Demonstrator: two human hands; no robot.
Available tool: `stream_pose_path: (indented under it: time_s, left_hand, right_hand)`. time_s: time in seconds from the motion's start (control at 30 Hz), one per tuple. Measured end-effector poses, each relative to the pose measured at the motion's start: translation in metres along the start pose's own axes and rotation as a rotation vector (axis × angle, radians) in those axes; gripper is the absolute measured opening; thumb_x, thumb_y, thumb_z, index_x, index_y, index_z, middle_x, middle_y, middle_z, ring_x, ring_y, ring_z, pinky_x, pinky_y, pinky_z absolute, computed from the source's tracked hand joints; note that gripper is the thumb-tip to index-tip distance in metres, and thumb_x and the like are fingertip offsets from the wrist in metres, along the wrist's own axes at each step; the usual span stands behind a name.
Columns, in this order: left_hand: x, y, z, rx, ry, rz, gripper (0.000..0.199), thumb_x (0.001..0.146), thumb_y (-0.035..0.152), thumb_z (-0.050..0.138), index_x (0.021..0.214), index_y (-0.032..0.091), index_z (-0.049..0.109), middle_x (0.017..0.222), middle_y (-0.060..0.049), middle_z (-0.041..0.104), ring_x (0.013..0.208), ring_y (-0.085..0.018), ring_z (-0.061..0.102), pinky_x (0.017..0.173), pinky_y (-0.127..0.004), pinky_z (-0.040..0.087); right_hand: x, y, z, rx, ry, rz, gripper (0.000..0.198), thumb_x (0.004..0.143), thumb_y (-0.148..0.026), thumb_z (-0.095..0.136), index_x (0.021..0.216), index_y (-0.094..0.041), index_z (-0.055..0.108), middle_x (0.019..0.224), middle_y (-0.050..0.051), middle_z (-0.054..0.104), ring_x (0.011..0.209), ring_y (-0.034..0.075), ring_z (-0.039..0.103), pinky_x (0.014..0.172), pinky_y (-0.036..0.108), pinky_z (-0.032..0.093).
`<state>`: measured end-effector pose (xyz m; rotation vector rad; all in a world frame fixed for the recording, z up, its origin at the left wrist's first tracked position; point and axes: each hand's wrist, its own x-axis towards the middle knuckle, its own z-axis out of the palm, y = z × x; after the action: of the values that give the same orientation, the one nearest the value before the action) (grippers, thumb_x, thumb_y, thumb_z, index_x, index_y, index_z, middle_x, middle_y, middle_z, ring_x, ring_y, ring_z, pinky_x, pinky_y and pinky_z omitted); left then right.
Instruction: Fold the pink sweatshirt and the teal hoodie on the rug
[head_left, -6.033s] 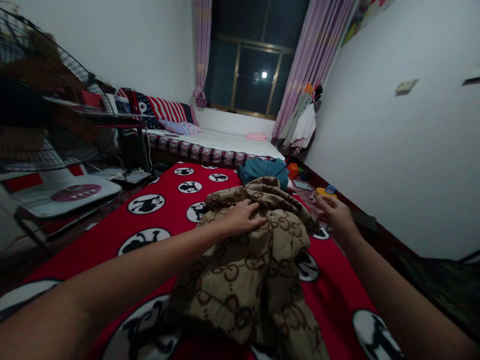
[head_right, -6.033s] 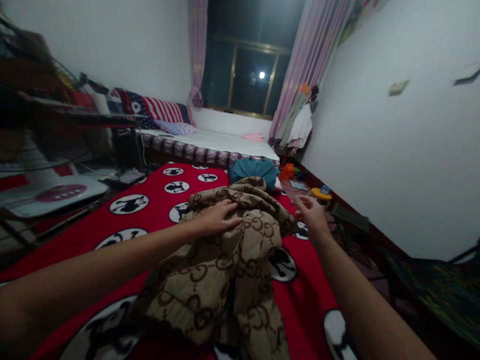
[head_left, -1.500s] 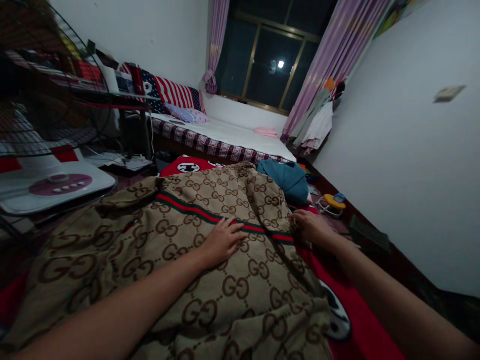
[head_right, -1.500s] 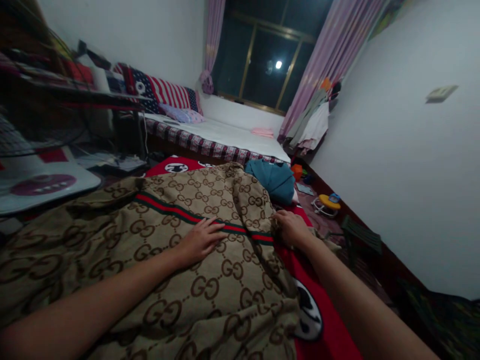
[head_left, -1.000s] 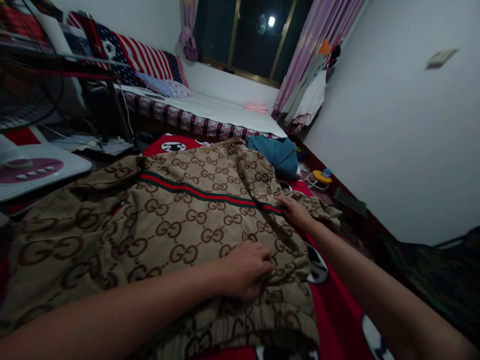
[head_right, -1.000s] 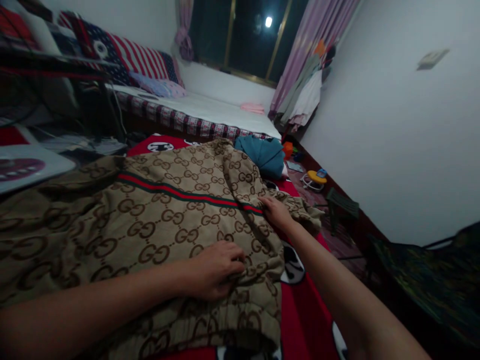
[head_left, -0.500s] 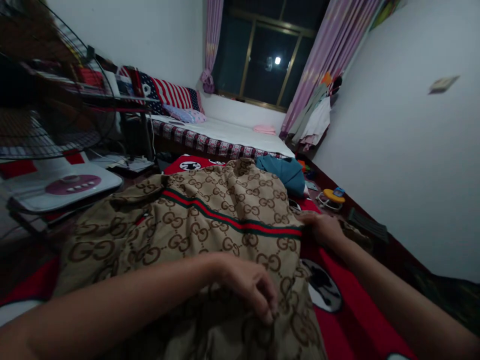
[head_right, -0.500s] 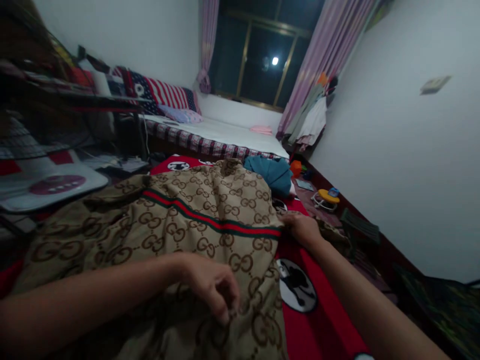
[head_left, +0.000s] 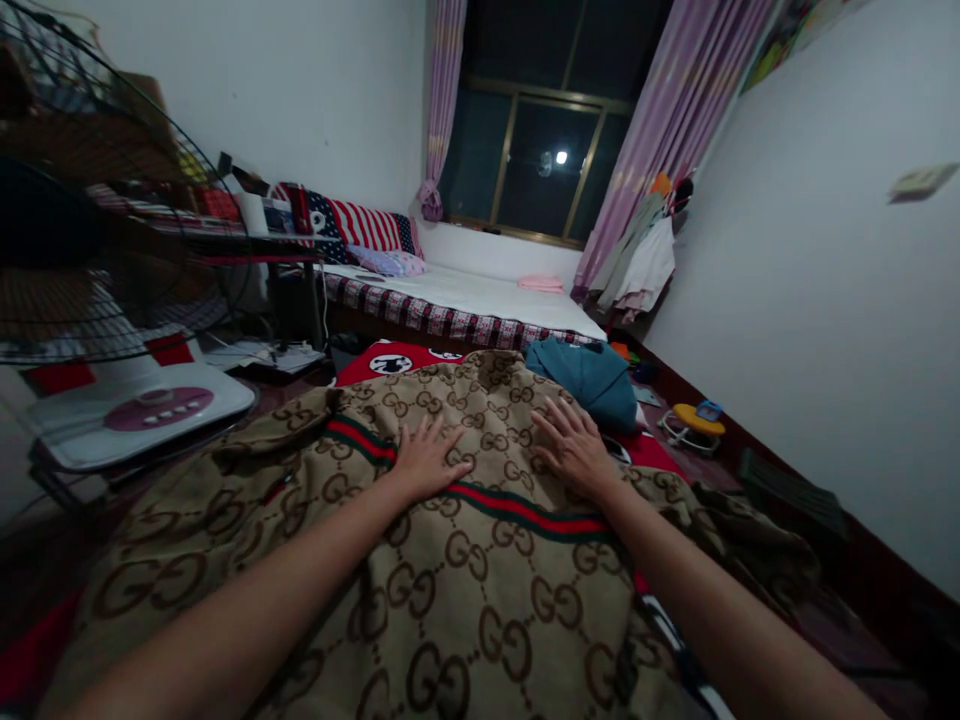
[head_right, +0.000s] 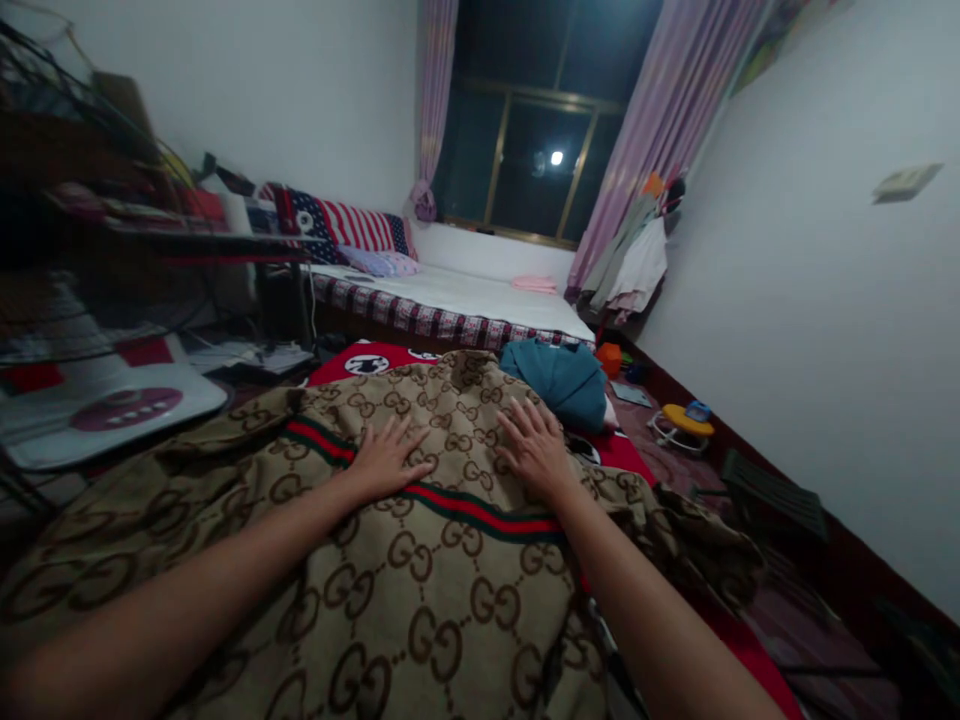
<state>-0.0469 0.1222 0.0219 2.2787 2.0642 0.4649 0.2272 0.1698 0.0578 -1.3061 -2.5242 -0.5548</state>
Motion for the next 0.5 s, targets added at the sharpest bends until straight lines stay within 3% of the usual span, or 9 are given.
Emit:
stream_pose_path:
  time_s: [0.1, 0.17, 0.23, 0.3, 0.37, 0.43, 0.5]
  left_hand:
    - [-0.008, -0.014, 0.019, 0.033, -0.026, 0.006, 0.065, 0.088, 0.07, 0.033, 0.143, 0.037, 0.039, 0.156, -0.009, 0.025, 0.143, -0.036, 0.018, 0.11, -0.064, 0.009]
    - [-0.01, -0.014, 0.023, 0.038, -0.014, 0.016, 0.065, 0.087, 0.071, 0.031, 0.143, 0.037, 0.039, 0.156, -0.009, 0.025, 0.143, -0.036, 0.019, 0.11, -0.064, 0.009]
    - [-0.009, -0.012, 0.022, 0.046, -0.01, 0.013, 0.065, 0.087, 0.071, 0.031, 0.143, 0.038, 0.038, 0.156, -0.008, 0.025, 0.143, -0.036, 0.019, 0.11, -0.064, 0.009]
    - [-0.007, -0.011, 0.021, 0.053, -0.008, 0.002, 0.065, 0.087, 0.071, 0.032, 0.143, 0.038, 0.038, 0.156, -0.008, 0.026, 0.143, -0.036, 0.02, 0.11, -0.064, 0.008]
    - [-0.006, -0.01, 0.02, 0.054, 0.001, 0.0, 0.065, 0.087, 0.07, 0.033, 0.143, 0.038, 0.039, 0.155, -0.008, 0.027, 0.142, -0.036, 0.02, 0.11, -0.064, 0.009]
    - [-0.008, -0.01, 0.021, 0.053, 0.029, 0.009, 0.063, 0.088, 0.069, 0.033, 0.142, 0.036, 0.041, 0.155, -0.009, 0.029, 0.142, -0.036, 0.023, 0.11, -0.064, 0.01]
    - [-0.011, -0.009, 0.021, 0.049, 0.059, 0.011, 0.06, 0.089, 0.066, 0.035, 0.14, 0.035, 0.044, 0.153, -0.009, 0.033, 0.14, -0.035, 0.026, 0.11, -0.062, 0.014]
  right_hand:
    - [-0.008, 0.026, 0.035, 0.045, -0.306, 0.27, 0.049, 0.097, -0.04, 0.036, 0.141, -0.022, 0.044, 0.144, 0.011, 0.047, 0.134, 0.029, 0.04, 0.102, 0.049, 0.037]
    - [0.002, 0.037, 0.037, 0.077, -0.449, 0.343, 0.047, 0.096, -0.038, 0.038, 0.136, -0.019, 0.052, 0.135, 0.014, 0.056, 0.124, 0.03, 0.051, 0.095, 0.046, 0.044]
    - [0.023, 0.034, 0.023, 0.076, -0.525, 0.358, 0.04, 0.089, -0.036, 0.051, 0.12, -0.015, 0.065, 0.117, 0.019, 0.066, 0.109, 0.033, 0.062, 0.087, 0.045, 0.047]
    - [0.047, 0.018, 0.006, 0.068, -0.473, 0.333, 0.034, 0.084, -0.035, 0.058, 0.107, -0.014, 0.071, 0.103, 0.02, 0.07, 0.099, 0.035, 0.065, 0.084, 0.047, 0.048]
    - [0.061, -0.007, -0.002, 0.081, -0.296, 0.255, 0.037, 0.088, -0.037, 0.053, 0.117, -0.019, 0.067, 0.113, 0.017, 0.068, 0.109, 0.033, 0.061, 0.093, 0.049, 0.043]
    - [0.062, -0.032, 0.007, 0.107, -0.116, 0.173, 0.044, 0.094, -0.04, 0.042, 0.134, -0.026, 0.053, 0.133, 0.01, 0.057, 0.125, 0.028, 0.049, 0.106, 0.05, 0.031]
    - [0.052, -0.049, 0.028, 0.123, -0.097, 0.169, 0.049, 0.097, -0.044, 0.035, 0.143, -0.028, 0.042, 0.145, 0.008, 0.045, 0.134, 0.028, 0.039, 0.109, 0.054, 0.024]
